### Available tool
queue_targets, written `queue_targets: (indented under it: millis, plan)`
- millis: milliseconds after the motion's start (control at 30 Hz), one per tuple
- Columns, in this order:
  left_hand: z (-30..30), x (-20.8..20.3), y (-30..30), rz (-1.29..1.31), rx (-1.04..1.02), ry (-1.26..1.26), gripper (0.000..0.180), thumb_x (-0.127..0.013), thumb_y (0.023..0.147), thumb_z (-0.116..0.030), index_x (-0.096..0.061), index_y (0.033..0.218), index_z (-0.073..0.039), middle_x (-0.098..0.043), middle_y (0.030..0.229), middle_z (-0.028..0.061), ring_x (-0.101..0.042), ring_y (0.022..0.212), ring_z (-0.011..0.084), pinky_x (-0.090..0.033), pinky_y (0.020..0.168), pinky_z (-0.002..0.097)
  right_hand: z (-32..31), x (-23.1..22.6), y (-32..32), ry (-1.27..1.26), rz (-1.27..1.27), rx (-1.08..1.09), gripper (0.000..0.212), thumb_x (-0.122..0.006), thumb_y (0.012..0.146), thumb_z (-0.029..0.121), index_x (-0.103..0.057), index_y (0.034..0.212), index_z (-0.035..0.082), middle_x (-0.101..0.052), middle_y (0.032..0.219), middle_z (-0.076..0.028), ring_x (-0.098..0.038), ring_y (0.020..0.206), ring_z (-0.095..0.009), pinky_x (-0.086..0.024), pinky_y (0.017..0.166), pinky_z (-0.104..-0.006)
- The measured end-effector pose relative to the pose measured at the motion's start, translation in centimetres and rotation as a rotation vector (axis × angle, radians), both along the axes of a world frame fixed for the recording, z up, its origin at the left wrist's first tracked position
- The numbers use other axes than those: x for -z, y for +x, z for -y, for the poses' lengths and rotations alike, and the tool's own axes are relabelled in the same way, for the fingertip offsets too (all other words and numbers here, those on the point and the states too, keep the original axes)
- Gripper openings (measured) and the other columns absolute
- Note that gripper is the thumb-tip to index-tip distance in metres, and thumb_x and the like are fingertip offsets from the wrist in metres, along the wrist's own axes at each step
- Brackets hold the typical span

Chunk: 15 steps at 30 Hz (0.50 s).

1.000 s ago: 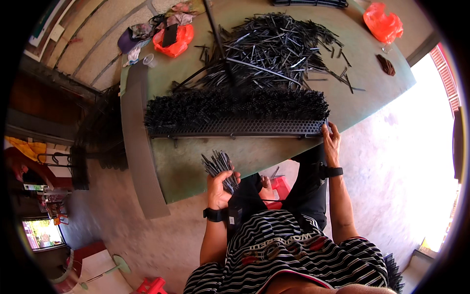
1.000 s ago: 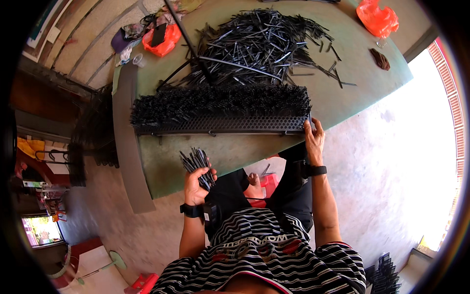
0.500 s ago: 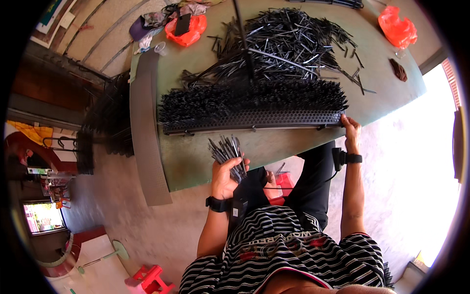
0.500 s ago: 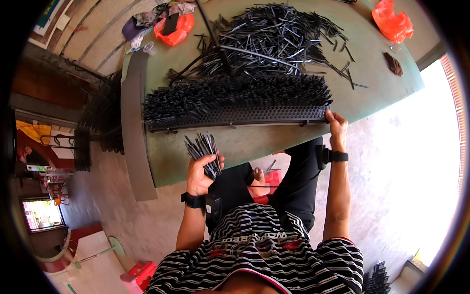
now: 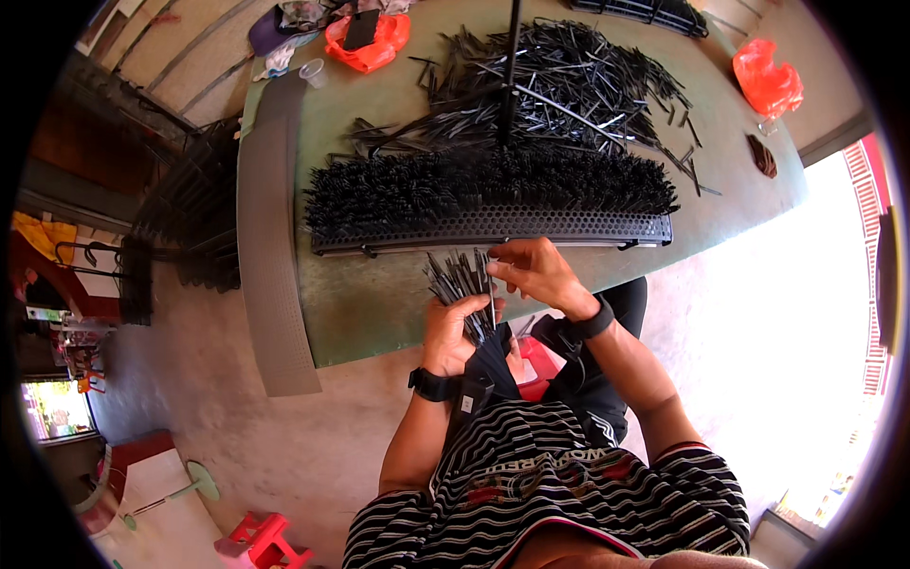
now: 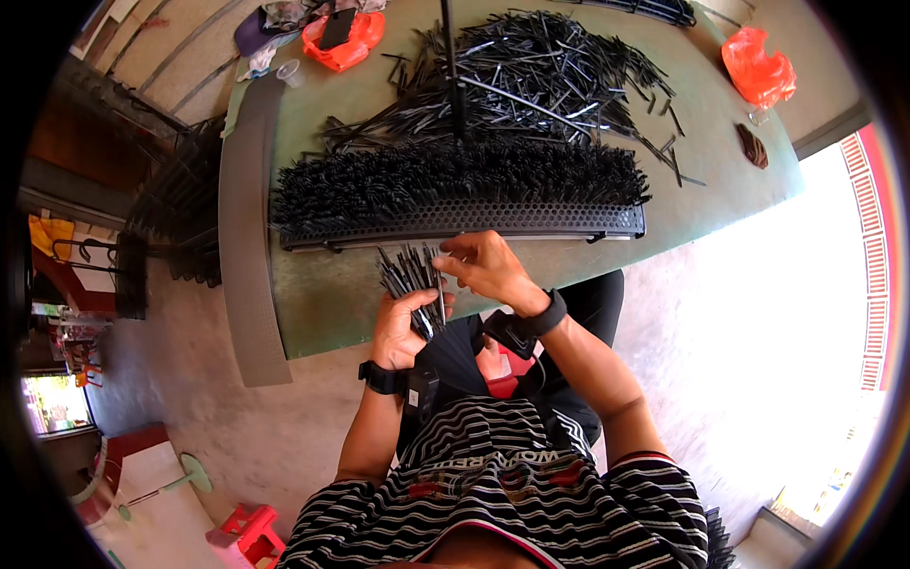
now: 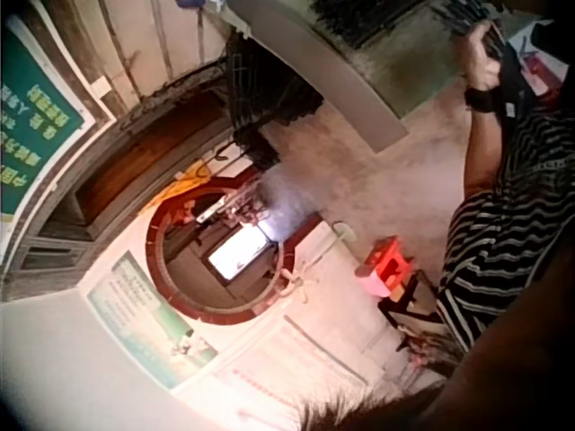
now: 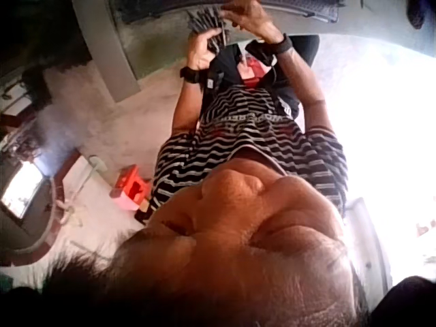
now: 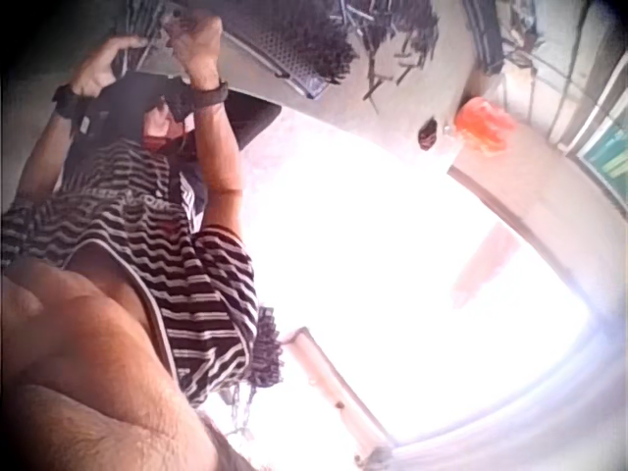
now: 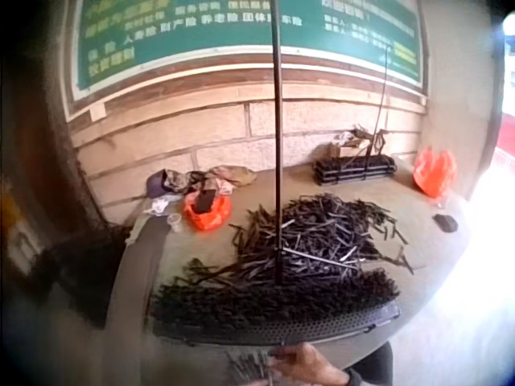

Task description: The person picks up bundles of black plastic bristles from a pile on the table and inserts them by hand into a row of holes on a long black brush base.

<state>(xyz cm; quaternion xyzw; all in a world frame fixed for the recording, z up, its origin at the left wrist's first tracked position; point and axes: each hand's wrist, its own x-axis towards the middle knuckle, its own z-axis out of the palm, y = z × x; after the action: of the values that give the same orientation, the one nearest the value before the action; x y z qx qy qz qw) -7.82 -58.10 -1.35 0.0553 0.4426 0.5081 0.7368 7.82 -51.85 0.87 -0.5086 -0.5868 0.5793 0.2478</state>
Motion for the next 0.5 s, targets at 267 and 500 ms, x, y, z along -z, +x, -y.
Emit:
queue_targets:
  millis: [267,500]
  plan:
    - [-0.5,1.3,-1.2,-0.077,-0.066,-0.015,0.014,-0.06,0.077,0.002,-0.058,0.091,0.005,-0.064,0.083,0.0134,-0.064,0.068,0.0245,-0.053,0.056,0.0329,-1.4,0.2,-1.1,0.19,-0.282,0.329,0.012,-0.058,0.085,0.006,-0.06,0.093,-0.003,-0.063,0.07,-0.005,-0.061,0.06,-0.01,-0.048,0.05,-0.0214]
    - [-0.8,2.3,-1.9,-0.069,-0.045,0.002,0.02,-0.059,0.077,0.0,-0.058,0.096,0.003,-0.063,0.086,0.0126,-0.064,0.07,0.0249,-0.054,0.057,0.0341,-3.5,0.0,-2.8,0.679,-0.152,0.495,0.019,-0.055,0.085,-0.002,-0.049,0.103,-0.002,-0.064,0.079,-0.01,-0.065,0.07,-0.014,-0.05,0.057,-0.0214]
